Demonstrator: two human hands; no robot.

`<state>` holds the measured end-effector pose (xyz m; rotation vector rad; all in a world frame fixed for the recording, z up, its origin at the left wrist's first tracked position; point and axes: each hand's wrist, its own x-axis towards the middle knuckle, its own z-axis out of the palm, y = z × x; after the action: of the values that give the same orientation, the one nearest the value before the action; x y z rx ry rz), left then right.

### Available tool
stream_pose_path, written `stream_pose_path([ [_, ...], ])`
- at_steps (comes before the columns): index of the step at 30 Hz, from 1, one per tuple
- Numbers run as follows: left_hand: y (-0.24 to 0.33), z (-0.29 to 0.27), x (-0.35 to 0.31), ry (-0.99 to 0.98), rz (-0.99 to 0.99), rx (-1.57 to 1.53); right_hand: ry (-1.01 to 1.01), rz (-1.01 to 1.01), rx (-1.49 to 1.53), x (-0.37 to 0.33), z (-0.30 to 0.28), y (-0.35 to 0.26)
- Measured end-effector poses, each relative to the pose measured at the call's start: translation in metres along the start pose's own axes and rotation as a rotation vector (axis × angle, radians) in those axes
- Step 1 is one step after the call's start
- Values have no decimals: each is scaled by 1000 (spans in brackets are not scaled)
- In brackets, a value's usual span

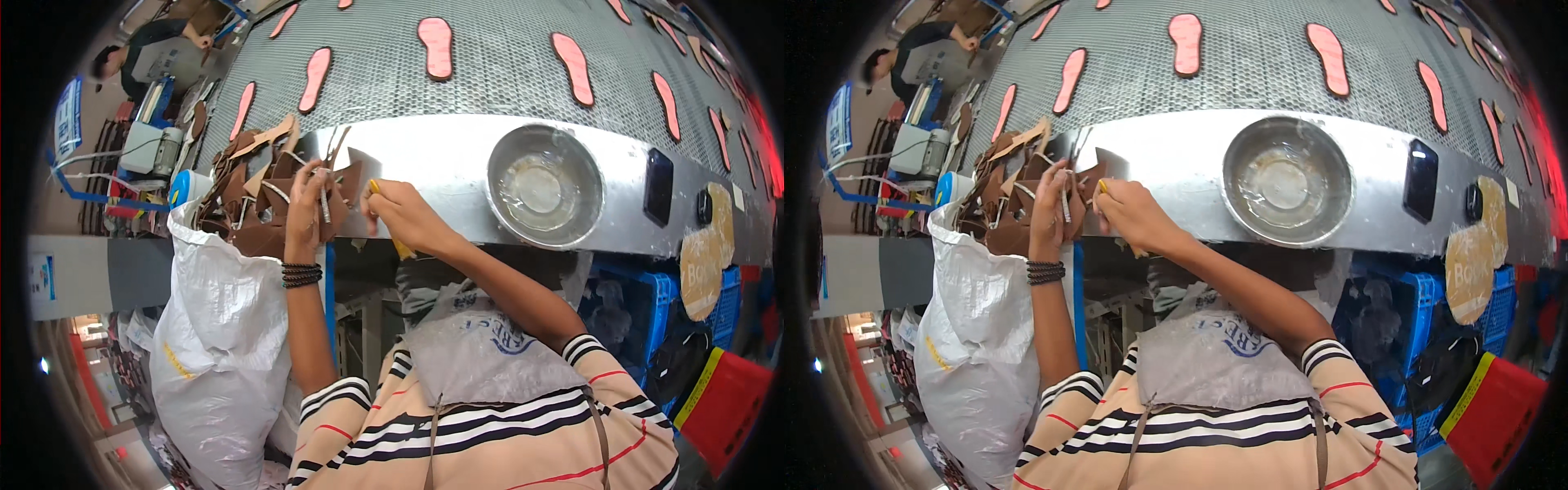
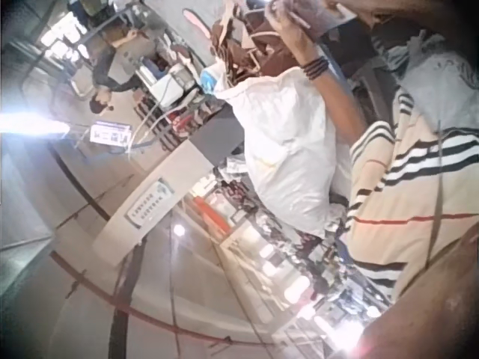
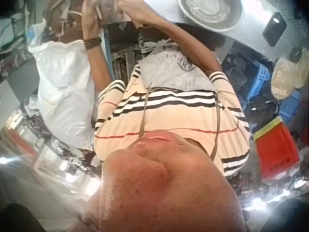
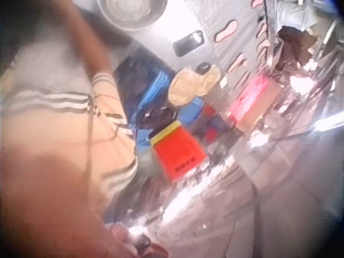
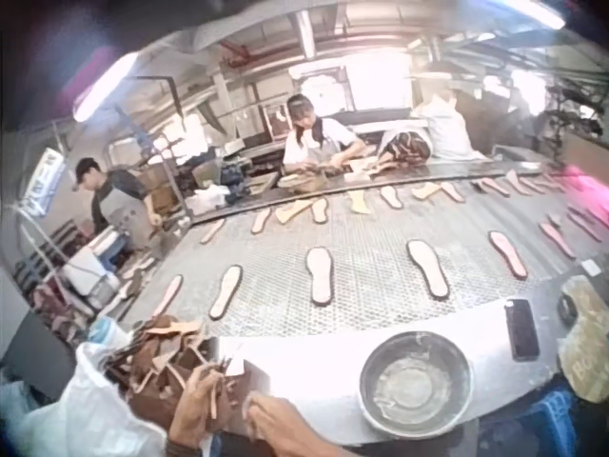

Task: The worker applies adhesive to various leather and synthetic shoe upper components using a yellow spreader tool.

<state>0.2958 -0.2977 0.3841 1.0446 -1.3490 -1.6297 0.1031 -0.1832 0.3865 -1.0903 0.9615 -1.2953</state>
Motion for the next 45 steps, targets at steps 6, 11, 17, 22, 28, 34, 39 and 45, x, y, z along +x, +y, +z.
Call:
stream_pose_path([
  [6,-4,-21,-6,-62,54,-110,-91,184,-255,48,47,25],
  [11,-59,-80,12,43,252,164,-117,154,48,10,34,-13],
  [17,15,-26,-9,273,417,601,-9,-58,-743,-45,-15,-64],
  [22,64,99,-76,-85,33,125,-255,-19,-1035,-67,-4,-98],
  [28,54,75,-75,-115,205,-225,254,-123,-632,-125,-73,-133],
  [34,41,97,-79,-226,186,20,617,-122,-827,-135,-129,-97],
  [39,54,94,-84,-448,-249,10,513,-203,-1079,-118,-135,-50],
  [45,44,103,-66,-573,-348,92,493,-146,-1048,-122,-128,-64],
])
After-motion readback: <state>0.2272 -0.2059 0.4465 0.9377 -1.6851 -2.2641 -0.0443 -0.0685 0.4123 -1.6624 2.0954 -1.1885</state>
